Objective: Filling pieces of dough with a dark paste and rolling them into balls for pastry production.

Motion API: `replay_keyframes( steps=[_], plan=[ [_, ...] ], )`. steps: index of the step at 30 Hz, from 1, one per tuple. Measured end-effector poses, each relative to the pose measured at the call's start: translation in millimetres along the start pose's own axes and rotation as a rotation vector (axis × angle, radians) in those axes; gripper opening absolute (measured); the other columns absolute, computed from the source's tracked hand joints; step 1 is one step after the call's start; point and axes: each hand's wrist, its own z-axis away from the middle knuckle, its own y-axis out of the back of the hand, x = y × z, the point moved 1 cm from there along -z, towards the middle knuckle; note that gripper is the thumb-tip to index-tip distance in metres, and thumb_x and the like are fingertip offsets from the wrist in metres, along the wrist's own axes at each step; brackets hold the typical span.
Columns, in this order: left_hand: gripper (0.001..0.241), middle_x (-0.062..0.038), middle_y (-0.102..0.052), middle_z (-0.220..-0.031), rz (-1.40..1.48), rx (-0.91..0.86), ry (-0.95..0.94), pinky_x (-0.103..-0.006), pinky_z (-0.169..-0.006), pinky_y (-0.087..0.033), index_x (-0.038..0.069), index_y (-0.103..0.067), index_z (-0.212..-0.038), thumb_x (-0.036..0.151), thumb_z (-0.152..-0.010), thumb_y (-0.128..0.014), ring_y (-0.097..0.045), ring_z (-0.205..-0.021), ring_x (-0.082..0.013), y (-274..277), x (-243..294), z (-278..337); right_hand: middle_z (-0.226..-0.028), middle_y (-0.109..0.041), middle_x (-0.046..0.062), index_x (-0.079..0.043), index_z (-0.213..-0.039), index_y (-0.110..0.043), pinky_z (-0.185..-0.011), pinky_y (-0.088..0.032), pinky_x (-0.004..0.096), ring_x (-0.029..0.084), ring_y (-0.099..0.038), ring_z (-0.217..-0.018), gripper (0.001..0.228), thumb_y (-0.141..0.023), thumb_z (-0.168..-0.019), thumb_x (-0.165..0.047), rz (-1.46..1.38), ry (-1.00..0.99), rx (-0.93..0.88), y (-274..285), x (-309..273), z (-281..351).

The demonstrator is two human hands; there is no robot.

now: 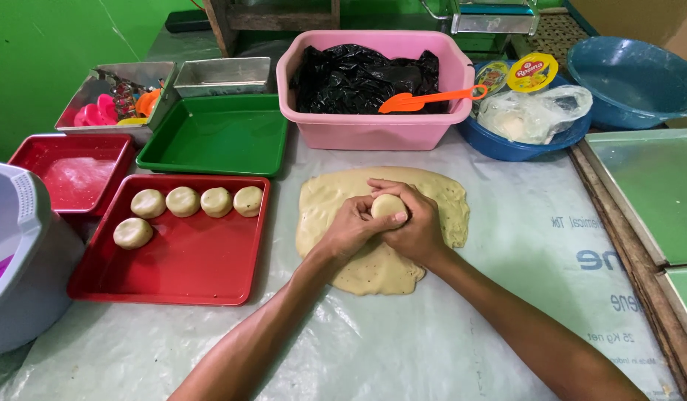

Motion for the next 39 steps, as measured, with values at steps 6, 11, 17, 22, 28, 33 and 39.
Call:
replay_keyframes(
  steps=[6,11,17,22,28,33,39],
  plan=[
    [0.018,-0.007,-0.075,-0.070,0.004,-0.017,0.009,-0.0210,-0.059,-0.059,-0.001,-0.075,-0.087,0.010,-0.078,-0.086,-0.074,-0.066,-0.0107,1,-1,4,-0.113,-0.076,0.013,-0.006,-0.110,-0.072,-0.085,-0.058,0.043,0.035,-0.075,-0.098,0.025,-0.062,-0.094,-0.023,-0.048,-0.025,-0.043,-1,-16,-7],
    [0.025,-0.014,-0.077,-0.077,0.036,-0.009,0.000,-0.0234,-0.059,-0.061,-0.004,-0.075,-0.095,0.015,-0.082,-0.086,-0.076,-0.068,-0.0152,23,-38,-17,-0.110,-0.078,0.014,-0.006,-0.095,-0.074,-0.084,-0.057,0.044,0.037,-0.074,-0.098,0.024,-0.074,-0.072,0.003,-0.089,0.070,-0.076,3,-12,-9],
    [0.029,-0.019,-0.078,-0.084,0.140,0.004,-0.033,-0.0301,-0.064,-0.064,-0.008,-0.072,-0.103,0.011,-0.084,-0.084,-0.077,-0.075,-0.0202,7,-9,-4,-0.111,-0.078,0.011,-0.009,-0.087,-0.072,-0.087,-0.055,0.043,0.036,-0.073,-0.101,0.024,-0.079,-0.068,0.004,-0.091,0.080,-0.080,0,-6,-6],
    [0.030,-0.019,-0.077,-0.085,0.179,0.019,-0.036,-0.0313,-0.064,-0.064,-0.009,-0.070,-0.103,0.008,-0.082,-0.085,-0.078,-0.076,-0.0216,4,-4,-2,-0.113,-0.077,0.012,-0.009,-0.092,-0.071,-0.088,-0.053,0.047,0.038,-0.071,-0.104,0.029,-0.083,-0.067,-0.001,-0.074,0.087,-0.121,1,-10,-9],
    [0.032,-0.019,-0.078,-0.087,0.146,0.017,-0.052,-0.0304,-0.066,-0.065,-0.008,-0.070,-0.104,0.007,-0.081,-0.086,-0.077,-0.078,-0.0208,11,-19,-8,-0.113,-0.077,0.011,-0.008,-0.094,-0.073,-0.089,-0.053,0.047,0.037,-0.071,-0.105,0.026,-0.081,-0.070,-0.001,-0.079,0.075,-0.128,0,-6,-7],
    [0.051,-0.015,-0.077,-0.084,0.033,-0.050,-0.114,-0.0257,-0.064,-0.064,-0.009,-0.068,-0.105,-0.003,-0.062,-0.094,-0.076,-0.074,-0.0185,17,-29,-14,-0.110,-0.077,0.013,-0.007,-0.092,-0.070,-0.087,-0.054,0.044,0.037,-0.071,-0.103,0.017,-0.078,-0.078,-0.004,-0.077,0.078,-0.098,2,-2,-4],
    [0.042,-0.015,-0.077,-0.083,0.116,-0.044,-0.092,-0.0275,-0.062,-0.065,-0.008,-0.067,-0.104,-0.005,-0.069,-0.090,-0.077,-0.073,-0.0208,-7,10,4,-0.108,-0.076,0.014,-0.006,-0.100,-0.071,-0.088,-0.055,0.044,0.037,-0.072,-0.101,0.020,-0.075,-0.081,-0.008,-0.066,0.001,-0.099,0,-8,-6]
  ],
)
